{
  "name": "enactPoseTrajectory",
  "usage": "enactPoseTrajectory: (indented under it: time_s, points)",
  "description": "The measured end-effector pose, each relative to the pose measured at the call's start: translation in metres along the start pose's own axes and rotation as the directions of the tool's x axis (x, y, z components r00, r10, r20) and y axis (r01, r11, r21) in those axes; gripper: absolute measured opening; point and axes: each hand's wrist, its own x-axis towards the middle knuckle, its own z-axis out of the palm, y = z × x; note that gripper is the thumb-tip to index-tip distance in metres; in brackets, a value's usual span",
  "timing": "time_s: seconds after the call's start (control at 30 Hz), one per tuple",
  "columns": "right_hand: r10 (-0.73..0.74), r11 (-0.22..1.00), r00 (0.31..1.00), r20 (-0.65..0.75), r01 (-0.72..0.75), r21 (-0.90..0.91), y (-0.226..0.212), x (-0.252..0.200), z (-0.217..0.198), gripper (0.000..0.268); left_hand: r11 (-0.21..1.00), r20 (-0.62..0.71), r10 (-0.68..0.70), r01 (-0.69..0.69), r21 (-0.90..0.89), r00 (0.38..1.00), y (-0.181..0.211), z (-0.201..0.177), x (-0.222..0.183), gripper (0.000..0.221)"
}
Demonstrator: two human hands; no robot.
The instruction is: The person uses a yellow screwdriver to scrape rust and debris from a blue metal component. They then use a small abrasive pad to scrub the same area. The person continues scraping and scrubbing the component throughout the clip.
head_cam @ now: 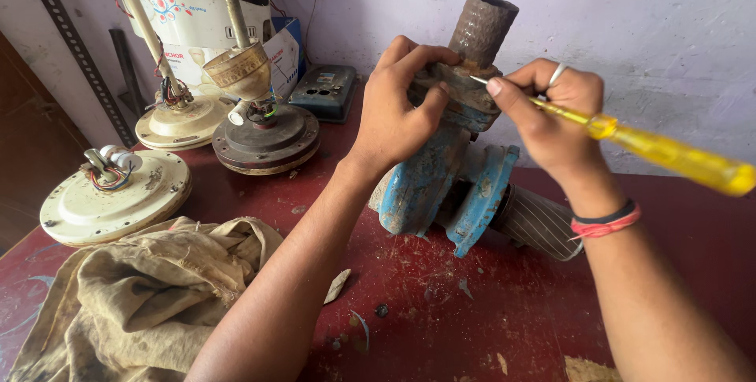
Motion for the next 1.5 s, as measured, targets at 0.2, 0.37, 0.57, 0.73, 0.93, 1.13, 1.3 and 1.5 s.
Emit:
enactPoseTrajectory:
  time_s: [0.2,0.37,0.57,0.73,0.93,1.13,1.3,1.5]
  points:
    - [-0.029,0.998,1.0,-0.011,0.029,0.047,-0.001,-0.002,0.004,0.013,1.0,-0.007,0.003,-0.003,0.001,1.0,0.001,-0.001,-0.001,0.034]
    - [-0.015,0.999,0.999,-0.031,0.016,0.043,0.006,-0.007,0.008,0.014,1.0,-0.011,0.003,-0.002,0.011,1.0,0.001,0.002,-0.001,0.034]
    - [0.14,0.941,0.99,-0.019,-0.127,0.313,0.004,0.006,0.009,0.014,1.0,-0.009,0.005,-0.005,-0.013,1.0,0.0,0.001,-0.002,0.033]
    - [0.015,0.999,1.0,-0.004,-0.014,0.031,0.001,0.002,0.027,0.014,1.0,-0.023,0.011,-0.011,-0.006,1.0,0.001,0.002,-0.002,0.033]
    - [0.046,0.946,0.998,-0.03,-0.034,0.323,0.008,0.007,0.007,0.018,0.996,0.012,-0.041,0.042,-0.078,0.999,-0.001,-0.003,0.002,0.034]
    - [0.073,0.988,0.996,-0.049,-0.066,0.139,0.009,0.0,0.007,0.017,0.999,0.001,-0.003,0.003,-0.035,1.0,-0.003,-0.001,0.0,0.034]
    - [-0.228,0.954,0.974,-0.023,0.218,-0.207,-0.007,-0.004,0.016,0.016,1.0,-0.005,0.028,-0.028,-0.009,1.0,-0.004,0.001,0.0,0.033]
    - [-0.4,0.828,0.913,0.08,0.397,-0.396,-0.02,0.0,0.025,0.009,1.0,-0.012,0.01,-0.01,-0.006,1.0,0.0,0.001,-0.001,0.033]
